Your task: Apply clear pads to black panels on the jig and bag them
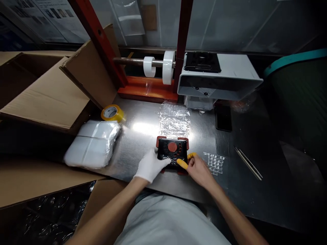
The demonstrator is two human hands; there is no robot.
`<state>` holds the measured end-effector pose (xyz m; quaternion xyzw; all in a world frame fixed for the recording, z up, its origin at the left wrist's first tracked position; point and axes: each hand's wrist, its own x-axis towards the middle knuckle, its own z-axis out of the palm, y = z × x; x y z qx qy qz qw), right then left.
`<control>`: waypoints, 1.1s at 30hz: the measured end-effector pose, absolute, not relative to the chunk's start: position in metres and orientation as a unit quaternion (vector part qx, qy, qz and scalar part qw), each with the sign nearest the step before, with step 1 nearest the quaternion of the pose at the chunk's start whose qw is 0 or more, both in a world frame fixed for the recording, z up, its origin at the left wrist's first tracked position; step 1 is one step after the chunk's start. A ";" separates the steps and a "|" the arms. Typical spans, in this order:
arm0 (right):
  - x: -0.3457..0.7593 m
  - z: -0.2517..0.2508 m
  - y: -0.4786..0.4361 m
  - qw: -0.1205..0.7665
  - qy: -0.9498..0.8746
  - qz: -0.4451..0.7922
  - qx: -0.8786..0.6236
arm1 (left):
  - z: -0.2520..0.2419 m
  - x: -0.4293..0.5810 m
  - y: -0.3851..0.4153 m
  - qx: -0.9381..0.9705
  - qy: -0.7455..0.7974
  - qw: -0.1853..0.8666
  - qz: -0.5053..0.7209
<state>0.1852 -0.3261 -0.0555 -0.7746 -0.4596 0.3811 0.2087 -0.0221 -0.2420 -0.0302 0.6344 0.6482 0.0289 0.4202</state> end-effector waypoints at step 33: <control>0.184 -0.088 -0.324 0.348 -0.333 0.440 -0.758 | -0.062 -0.035 -0.238 0.631 0.635 0.439 0.072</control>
